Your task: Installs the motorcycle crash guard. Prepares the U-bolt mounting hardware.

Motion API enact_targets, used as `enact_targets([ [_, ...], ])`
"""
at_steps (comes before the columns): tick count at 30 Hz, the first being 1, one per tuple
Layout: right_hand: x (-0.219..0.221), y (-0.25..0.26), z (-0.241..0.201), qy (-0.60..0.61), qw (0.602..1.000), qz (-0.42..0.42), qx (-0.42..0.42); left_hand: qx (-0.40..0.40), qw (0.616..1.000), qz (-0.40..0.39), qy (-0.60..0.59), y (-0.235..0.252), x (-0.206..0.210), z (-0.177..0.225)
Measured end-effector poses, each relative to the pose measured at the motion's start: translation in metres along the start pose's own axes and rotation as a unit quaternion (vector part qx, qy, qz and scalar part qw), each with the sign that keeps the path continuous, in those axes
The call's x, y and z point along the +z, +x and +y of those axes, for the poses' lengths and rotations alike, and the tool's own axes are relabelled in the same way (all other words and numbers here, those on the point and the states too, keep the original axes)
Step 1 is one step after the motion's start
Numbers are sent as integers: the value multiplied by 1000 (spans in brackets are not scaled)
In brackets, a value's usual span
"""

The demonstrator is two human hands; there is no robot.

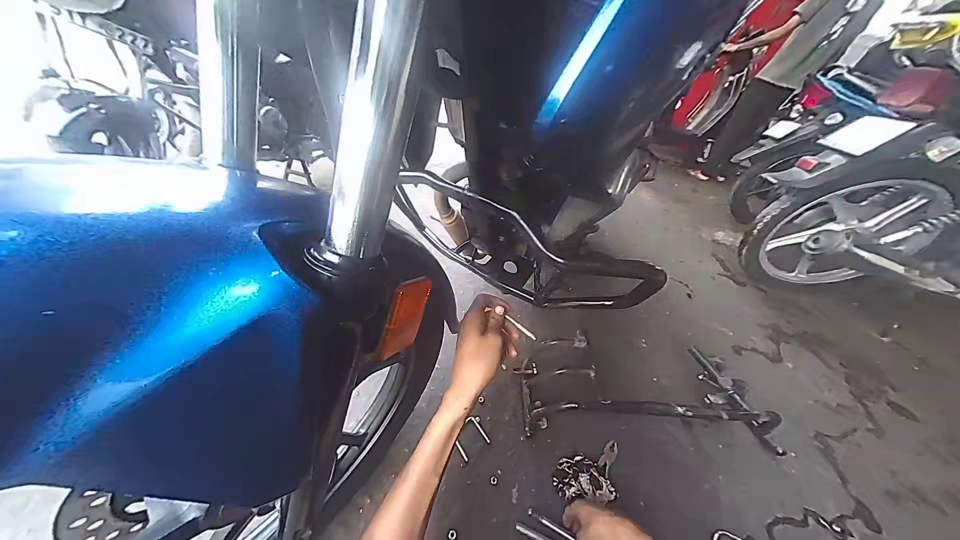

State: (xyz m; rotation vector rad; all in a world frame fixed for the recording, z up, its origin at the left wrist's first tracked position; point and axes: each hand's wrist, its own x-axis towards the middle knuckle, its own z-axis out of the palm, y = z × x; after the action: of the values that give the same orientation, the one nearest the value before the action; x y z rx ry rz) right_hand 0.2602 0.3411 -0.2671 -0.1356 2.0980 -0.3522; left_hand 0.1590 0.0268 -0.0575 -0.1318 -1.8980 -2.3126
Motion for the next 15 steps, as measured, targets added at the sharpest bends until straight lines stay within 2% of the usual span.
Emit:
enact_targets([
  [2, -44, -29, -33, -6, 985, 148, -94, 15, 998, 9, 63, 4, -3, -4],
  [4, -104, -70, -90, 51, 936, 295, -183, 54, 989, 1, 136, 10, -5, -9],
  [5, -132, -89, -120, 79, 911, 341, -216, 82, 982, -7, 170, 14, -6, -10],
  [7, -170, -119, -172, 91, 890, 360, -263, 116, 967, -30, 225, 18, -6, -5],
  [9, -184, -128, -208, 88, 879, 363, -296, 116, 962, -42, 243, 14, -8, 3],
  [11, -188, -122, -233, 93, 870, 381, -298, 104, 966, -46, 232, 12, -14, 6],
  [15, -203, -89, -262, 163, 868, 375, -283, 134, 978, -55, 153, 46, -29, -6],
])
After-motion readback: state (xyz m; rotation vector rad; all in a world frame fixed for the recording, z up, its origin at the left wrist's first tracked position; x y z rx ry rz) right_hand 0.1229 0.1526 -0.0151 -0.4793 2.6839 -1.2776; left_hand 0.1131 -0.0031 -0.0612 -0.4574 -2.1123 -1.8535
